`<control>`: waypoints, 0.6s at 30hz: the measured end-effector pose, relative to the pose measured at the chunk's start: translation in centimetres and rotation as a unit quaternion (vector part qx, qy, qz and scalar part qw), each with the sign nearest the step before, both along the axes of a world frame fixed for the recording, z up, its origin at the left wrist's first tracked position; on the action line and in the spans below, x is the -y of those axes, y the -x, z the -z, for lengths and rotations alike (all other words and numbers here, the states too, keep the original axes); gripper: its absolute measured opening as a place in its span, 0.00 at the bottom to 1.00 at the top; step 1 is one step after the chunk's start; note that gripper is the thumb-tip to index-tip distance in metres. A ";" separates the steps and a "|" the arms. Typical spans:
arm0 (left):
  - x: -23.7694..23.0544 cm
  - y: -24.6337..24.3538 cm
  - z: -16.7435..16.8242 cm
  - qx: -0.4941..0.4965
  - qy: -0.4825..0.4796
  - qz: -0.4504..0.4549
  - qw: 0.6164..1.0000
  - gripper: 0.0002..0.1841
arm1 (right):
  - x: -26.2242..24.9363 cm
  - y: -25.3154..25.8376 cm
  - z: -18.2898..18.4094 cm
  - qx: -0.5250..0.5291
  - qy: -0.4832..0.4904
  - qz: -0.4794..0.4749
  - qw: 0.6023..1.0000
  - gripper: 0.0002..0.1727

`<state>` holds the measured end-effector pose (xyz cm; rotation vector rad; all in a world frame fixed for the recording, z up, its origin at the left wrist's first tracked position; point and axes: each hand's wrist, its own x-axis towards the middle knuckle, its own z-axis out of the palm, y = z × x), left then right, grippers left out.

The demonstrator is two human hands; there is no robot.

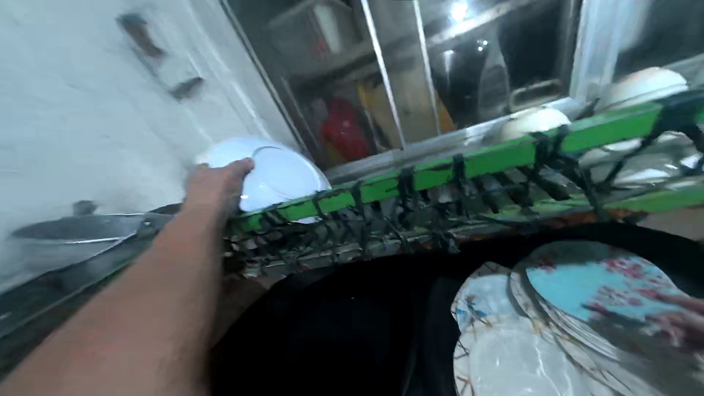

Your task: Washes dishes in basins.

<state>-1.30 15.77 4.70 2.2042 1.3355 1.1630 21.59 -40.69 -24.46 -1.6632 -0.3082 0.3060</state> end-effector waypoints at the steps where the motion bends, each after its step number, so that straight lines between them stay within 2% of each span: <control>1: 0.1 0.1 0.1 -0.023 -0.007 -0.007 1.000 0.45 | 0.9 -1.2 1.1 0.025 0.000 0.046 0.999 0.21; 3: -0.4 0.1 0.2 -0.060 -0.044 -0.015 0.997 0.50 | 2.1 -2.9 2.4 0.053 0.021 0.128 0.990 0.21; 5: -3.7 -0.1 0.1 -0.119 -0.080 -0.018 0.989 0.57 | 2.7 -4.1 3.4 0.036 0.046 0.173 0.983 0.22; 8: -5.3 -0.2 0.5 -0.163 -0.071 -0.011 0.984 0.51 | 2.6 -5.5 5.0 0.000 0.104 0.174 0.979 0.27; 10: -3.9 0.1 0.8 -0.173 -0.055 -0.013 0.983 0.49 | 2.3 -6.0 5.6 -0.029 0.137 0.168 0.976 0.30; 13: -0.6 0.8 1.2 -0.224 -0.077 -0.043 0.971 0.41 | 2.2 -6.6 6.5 -0.074 0.097 0.161 0.979 0.32; 14: 0.7 1.2 1.4 -0.220 -0.112 -0.034 0.969 0.37 | 2.2 -6.9 6.7 -0.079 0.080 0.164 0.980 0.33; 16: 5.5 2.2 2.1 -0.136 -0.218 0.032 0.966 0.29 | 2.1 -7.5 7.1 -0.068 0.098 0.162 0.980 0.34; 18: 11.8 2.7 3.8 -0.076 -0.338 0.135 0.928 0.27 | 1.8 -8.4 7.8 -0.030 0.172 0.143 0.974 0.38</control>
